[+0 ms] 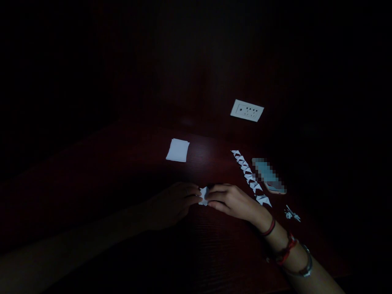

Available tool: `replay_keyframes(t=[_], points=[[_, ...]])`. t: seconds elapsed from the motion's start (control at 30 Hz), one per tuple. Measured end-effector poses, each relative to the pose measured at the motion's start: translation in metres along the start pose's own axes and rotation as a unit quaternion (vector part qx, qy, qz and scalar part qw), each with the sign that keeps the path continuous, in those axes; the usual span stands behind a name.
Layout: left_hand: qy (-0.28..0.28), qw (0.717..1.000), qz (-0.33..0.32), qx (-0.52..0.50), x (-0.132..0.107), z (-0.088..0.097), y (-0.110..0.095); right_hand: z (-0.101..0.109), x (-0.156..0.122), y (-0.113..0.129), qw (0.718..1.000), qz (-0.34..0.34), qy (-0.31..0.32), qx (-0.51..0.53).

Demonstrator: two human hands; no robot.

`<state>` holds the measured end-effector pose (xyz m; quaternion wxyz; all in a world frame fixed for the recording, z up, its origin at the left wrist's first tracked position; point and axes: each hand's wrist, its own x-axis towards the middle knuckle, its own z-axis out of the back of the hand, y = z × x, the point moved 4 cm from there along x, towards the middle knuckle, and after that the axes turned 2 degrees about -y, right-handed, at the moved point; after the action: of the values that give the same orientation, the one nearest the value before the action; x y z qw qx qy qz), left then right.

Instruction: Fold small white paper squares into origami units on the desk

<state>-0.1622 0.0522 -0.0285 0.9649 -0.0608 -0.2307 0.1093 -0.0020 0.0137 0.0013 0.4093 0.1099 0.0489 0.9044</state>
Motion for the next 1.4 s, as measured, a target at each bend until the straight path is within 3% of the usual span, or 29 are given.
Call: replay_keyframes(t=[0.27, 0.43, 0.53, 0.63, 0.83, 1.4], points=[[-0.006, 1.000, 0.000, -0.009, 0.000, 0.000, 0.000, -0.004, 0.000, 0.011, 0.984, 0.057, 0.001, -0.170], [-0.016, 1.000, -0.011, -0.013, -0.002, 0.000, 0.000, -0.007, 0.001, 0.014, 0.980, 0.068, -0.006, -0.189], [-0.012, 1.000, -0.015, -0.016, -0.002, 0.001, 0.000, -0.008, 0.001, 0.013, 0.988, 0.034, -0.015, -0.151], [0.013, 1.000, -0.012, -0.008, -0.002, 0.000, 0.000, -0.008, 0.001, 0.008, 0.998, -0.022, -0.034, -0.044], [0.016, 1.000, -0.004, 0.003, -0.002, 0.000, 0.000, -0.008, 0.005, -0.004, 0.986, -0.082, -0.080, 0.125], [0.008, 0.999, -0.025, -0.028, -0.004, -0.001, 0.002, -0.015, 0.005, -0.022, 0.958, -0.151, -0.066, 0.235]])
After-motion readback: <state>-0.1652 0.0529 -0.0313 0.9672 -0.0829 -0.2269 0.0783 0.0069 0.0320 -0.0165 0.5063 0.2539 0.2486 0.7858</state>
